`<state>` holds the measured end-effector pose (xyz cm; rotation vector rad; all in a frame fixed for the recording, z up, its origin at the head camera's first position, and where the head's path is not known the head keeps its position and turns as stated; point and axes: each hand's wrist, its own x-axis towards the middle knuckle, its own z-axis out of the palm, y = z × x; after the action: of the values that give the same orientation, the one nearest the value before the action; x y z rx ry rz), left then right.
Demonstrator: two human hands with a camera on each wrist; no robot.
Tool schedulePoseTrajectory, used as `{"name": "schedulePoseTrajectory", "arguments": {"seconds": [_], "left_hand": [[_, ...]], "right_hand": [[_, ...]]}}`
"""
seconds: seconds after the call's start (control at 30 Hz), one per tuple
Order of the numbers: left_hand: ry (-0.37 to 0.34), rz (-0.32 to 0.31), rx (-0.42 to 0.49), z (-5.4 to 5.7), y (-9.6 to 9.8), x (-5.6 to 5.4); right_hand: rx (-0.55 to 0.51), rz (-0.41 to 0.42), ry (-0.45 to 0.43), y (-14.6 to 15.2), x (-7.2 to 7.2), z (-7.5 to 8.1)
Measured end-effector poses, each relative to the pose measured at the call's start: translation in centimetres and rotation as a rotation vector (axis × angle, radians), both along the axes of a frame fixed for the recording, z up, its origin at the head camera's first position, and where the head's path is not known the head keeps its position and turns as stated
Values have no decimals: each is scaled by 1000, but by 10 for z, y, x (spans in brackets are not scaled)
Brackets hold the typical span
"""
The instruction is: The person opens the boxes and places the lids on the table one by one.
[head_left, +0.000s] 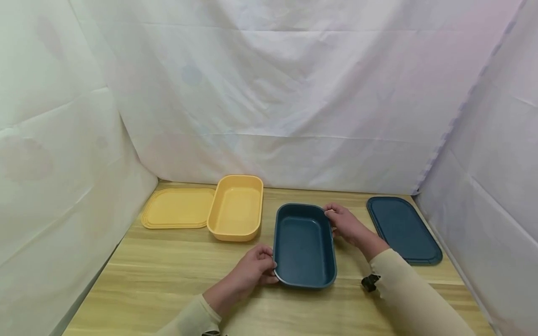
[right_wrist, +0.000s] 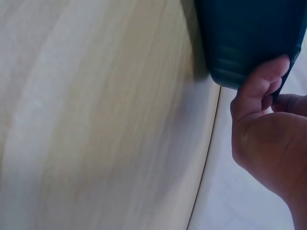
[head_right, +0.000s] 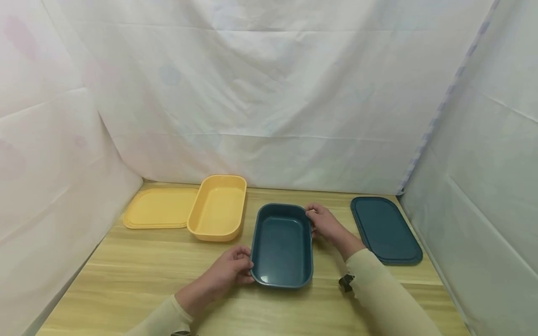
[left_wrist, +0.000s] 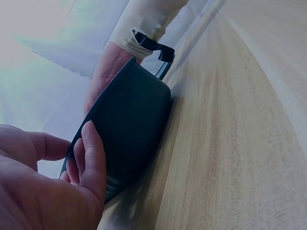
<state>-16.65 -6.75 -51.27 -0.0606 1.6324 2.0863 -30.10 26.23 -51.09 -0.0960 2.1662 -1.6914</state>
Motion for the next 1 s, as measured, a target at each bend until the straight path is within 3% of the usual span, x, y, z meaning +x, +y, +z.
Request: {"name": "schedulePoseTrajectory", "arguments": {"seconds": [0.7, 1.0], "left_hand": [[35, -56, 27, -4, -1, -4], [42, -70, 30, 0, 1, -8]], "right_hand": [[-28, -52, 5, 0, 5, 4], [-20, -109, 5, -7, 4, 10]]}}
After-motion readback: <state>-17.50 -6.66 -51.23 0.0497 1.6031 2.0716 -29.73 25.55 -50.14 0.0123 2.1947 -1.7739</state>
